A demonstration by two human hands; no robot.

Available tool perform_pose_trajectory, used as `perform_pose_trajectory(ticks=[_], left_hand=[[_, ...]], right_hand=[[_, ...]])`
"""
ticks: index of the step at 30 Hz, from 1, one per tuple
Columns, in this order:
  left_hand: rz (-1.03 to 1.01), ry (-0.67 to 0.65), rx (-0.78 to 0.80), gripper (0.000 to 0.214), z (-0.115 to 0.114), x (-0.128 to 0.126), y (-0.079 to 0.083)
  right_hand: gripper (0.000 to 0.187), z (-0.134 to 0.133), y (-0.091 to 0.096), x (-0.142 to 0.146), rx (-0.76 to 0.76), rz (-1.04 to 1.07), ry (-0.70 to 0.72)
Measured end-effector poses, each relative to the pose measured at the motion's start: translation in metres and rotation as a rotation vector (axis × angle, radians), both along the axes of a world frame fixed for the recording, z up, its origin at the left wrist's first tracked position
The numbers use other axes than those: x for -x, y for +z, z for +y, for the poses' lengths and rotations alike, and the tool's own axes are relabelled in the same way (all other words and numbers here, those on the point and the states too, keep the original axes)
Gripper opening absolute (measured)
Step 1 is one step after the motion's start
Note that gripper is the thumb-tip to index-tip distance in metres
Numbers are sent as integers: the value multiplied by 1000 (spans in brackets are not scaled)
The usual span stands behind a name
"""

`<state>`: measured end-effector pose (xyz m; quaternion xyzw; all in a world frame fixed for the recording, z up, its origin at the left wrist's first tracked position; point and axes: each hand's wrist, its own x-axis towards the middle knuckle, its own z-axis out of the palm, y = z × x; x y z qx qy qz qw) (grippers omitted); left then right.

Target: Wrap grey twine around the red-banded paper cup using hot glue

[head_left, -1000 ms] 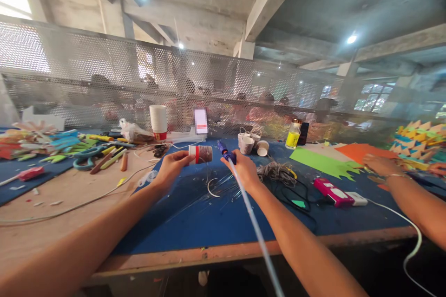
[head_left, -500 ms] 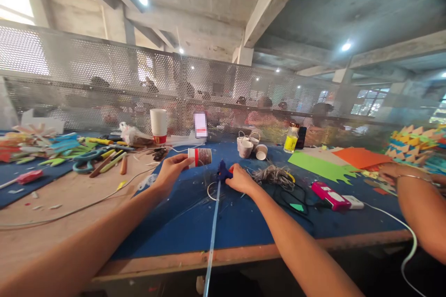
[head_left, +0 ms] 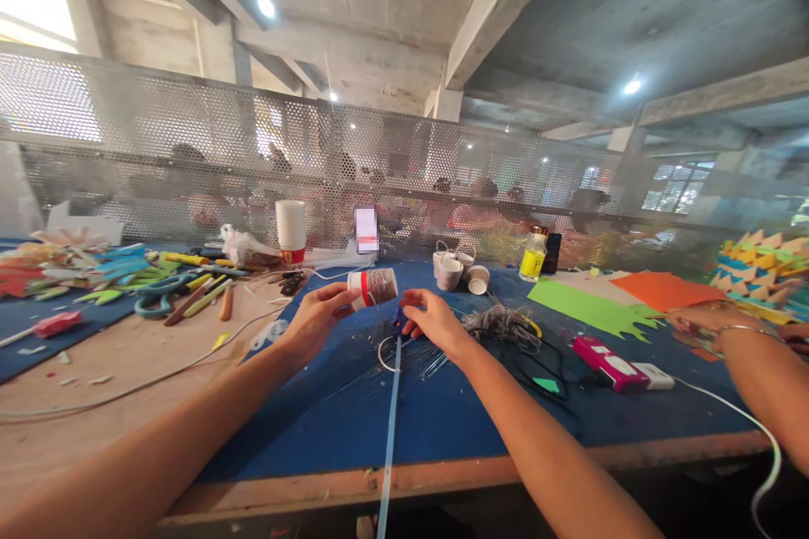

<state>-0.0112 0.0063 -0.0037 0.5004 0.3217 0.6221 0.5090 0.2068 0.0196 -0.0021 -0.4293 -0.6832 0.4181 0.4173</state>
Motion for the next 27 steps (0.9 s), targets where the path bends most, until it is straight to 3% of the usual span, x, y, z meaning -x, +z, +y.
perform_pose_trajectory(ticks=[3,6,8,14,22,27], left_hand=[[-28,-23,5,21,-1,-1,1],[-26,-47,6,21,-2,-2,0],[-6,-53,0,21,-3,-3,0],[95,-20,-22,26,-1,-2,-3],[376,112,-70,27,-6,-2,-3],[443,53,-83,23,-14,-8,3]], right_hand=[[43,-12,6,5,252,248,275],[43,-21,10,6,347,307,507],[44,-23,10,5,377,302,564],[38,-15,3,6,368,214,473],[28,-8,4,4,-97,60,198],[23,-13,9,2,-367,-111,-2]])
